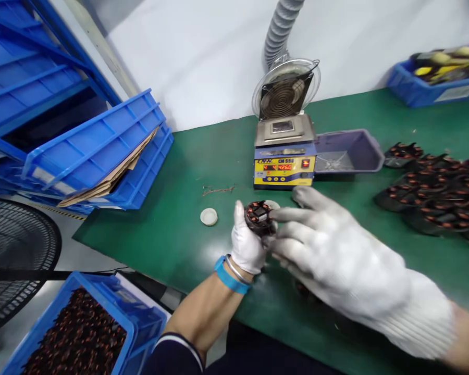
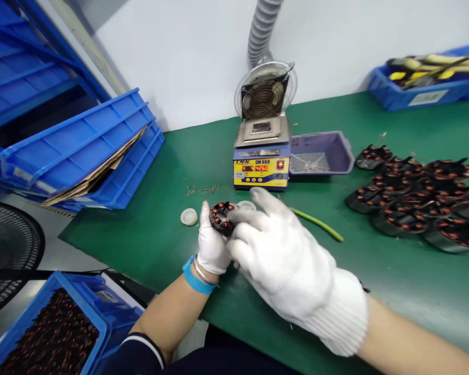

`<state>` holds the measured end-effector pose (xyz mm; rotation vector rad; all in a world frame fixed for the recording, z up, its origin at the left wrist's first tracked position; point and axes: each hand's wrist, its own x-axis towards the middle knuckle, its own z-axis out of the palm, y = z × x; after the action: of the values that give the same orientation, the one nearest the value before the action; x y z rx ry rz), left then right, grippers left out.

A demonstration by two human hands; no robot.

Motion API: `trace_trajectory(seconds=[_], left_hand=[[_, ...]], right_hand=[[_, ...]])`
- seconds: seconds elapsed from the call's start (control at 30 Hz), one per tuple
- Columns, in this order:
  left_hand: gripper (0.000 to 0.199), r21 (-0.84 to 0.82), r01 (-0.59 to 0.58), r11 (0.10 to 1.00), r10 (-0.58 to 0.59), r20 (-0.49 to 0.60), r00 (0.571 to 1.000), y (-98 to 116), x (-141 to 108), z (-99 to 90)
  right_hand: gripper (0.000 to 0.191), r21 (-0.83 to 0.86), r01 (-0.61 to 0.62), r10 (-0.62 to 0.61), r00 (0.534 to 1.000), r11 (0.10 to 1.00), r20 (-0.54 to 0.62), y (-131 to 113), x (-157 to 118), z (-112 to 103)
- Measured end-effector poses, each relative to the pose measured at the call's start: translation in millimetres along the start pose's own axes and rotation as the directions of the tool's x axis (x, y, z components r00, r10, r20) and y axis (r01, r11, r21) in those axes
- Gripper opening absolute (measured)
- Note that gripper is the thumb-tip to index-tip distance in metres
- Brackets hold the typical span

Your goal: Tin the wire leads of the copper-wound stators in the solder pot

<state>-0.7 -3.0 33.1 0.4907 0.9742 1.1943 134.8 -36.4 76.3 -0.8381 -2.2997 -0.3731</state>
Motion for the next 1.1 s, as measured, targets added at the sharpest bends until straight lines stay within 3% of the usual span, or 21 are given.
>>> trace_trajectory(seconds=[0.07,0.13,0.2,0.23,0.27,0.33,0.4,0.5,0.6,0.63,0.67,0.8,0.9,0.97,1.03,1.1], left_hand=[[0.072,-0.072,0.112,0.991,-0.100,0.154,0.983,5.1,0.2,-1.0],[0.071,-0.138,0.220,0.966,-0.171,0.298,0.939,9.4,-0.1,-3.2],[0.071,-0.178,0.299,0.937,-0.206,0.406,0.890,11.4,-1.0,-5.4],[0.070,-0.186,0.327,0.926,-0.219,0.441,0.870,11.4,-1.7,-6.2],[0.069,-0.187,0.349,0.918,-0.230,0.466,0.854,10.8,-2.4,-6.7],[0.063,-0.177,0.372,0.911,-0.240,0.504,0.829,8.7,-3.6,-7.6],[0.056,-0.158,0.381,0.911,-0.246,0.533,0.810,6.9,-3.8,-8.8],[0.042,-0.117,0.408,0.906,-0.279,0.559,0.781,7.7,-2.2,-11.8],[0.041,0.010,0.470,0.883,-0.384,0.592,0.709,12.3,-1.3,-13.0],[0.040,0.032,0.469,0.883,-0.396,0.590,0.703,14.1,-1.6,-12.5],[0.037,0.028,0.452,0.892,-0.382,0.583,0.717,15.5,-2.2,-11.7],[0.017,-0.173,0.278,0.945,-0.187,0.411,0.892,15.4,0.8,-10.5],[0.038,-0.217,0.246,0.945,-0.174,0.304,0.937,10.0,10.0,-13.5],[0.043,-0.154,0.335,0.930,-0.271,0.330,0.904,7.7,13.9,-14.6],[0.046,-0.040,0.470,0.882,-0.414,0.411,0.812,9.1,12.4,-13.9],[0.043,0.021,0.533,0.846,-0.472,0.495,0.730,13.8,6.6,-12.7]], right_hand=[[0.014,0.160,-0.053,0.050,0.999,0.986,0.018,7.0,-5.4,-3.1],[0.018,0.222,-0.284,0.288,0.957,0.933,0.014,19.8,-12.9,-2.4],[0.037,0.233,-0.546,0.547,0.834,0.804,0.067,30.6,-18.3,1.6],[0.043,0.250,-0.633,0.626,0.771,0.733,0.118,33.3,-19.3,4.3],[0.045,0.288,-0.669,0.652,0.740,0.686,0.165,33.9,-19.1,6.9],[0.038,0.381,-0.628,0.601,0.773,0.678,0.205,30.0,-16.2,10.7],[0.030,0.402,-0.529,0.532,0.839,0.747,0.115,23.2,-12.8,11.8],[0.020,0.326,-0.421,0.449,0.893,0.846,-0.012,16.7,-11.6,8.9],[0.014,0.235,-0.364,0.385,0.922,0.901,-0.046,18.5,-13.0,3.2],[0.013,0.191,-0.346,0.363,0.930,0.918,-0.055,20.2,-12.4,0.6],[0.011,0.138,-0.330,0.341,0.938,0.934,-0.065,21.9,-10.6,-2.3],[0.008,-0.032,-0.137,0.134,0.989,0.990,-0.060,22.2,9.2,-17.4],[0.009,-0.080,0.046,-0.049,0.998,0.996,-0.033,16.5,28.6,-27.9],[0.010,-0.103,0.093,-0.095,0.995,0.990,-0.016,15.3,36.5,-31.3],[0.010,-0.115,0.106,-0.106,0.994,0.988,0.004,18.4,38.3,-32.0],[0.010,-0.124,0.103,-0.100,0.995,0.987,0.030,24.3,35.7,-31.7]])
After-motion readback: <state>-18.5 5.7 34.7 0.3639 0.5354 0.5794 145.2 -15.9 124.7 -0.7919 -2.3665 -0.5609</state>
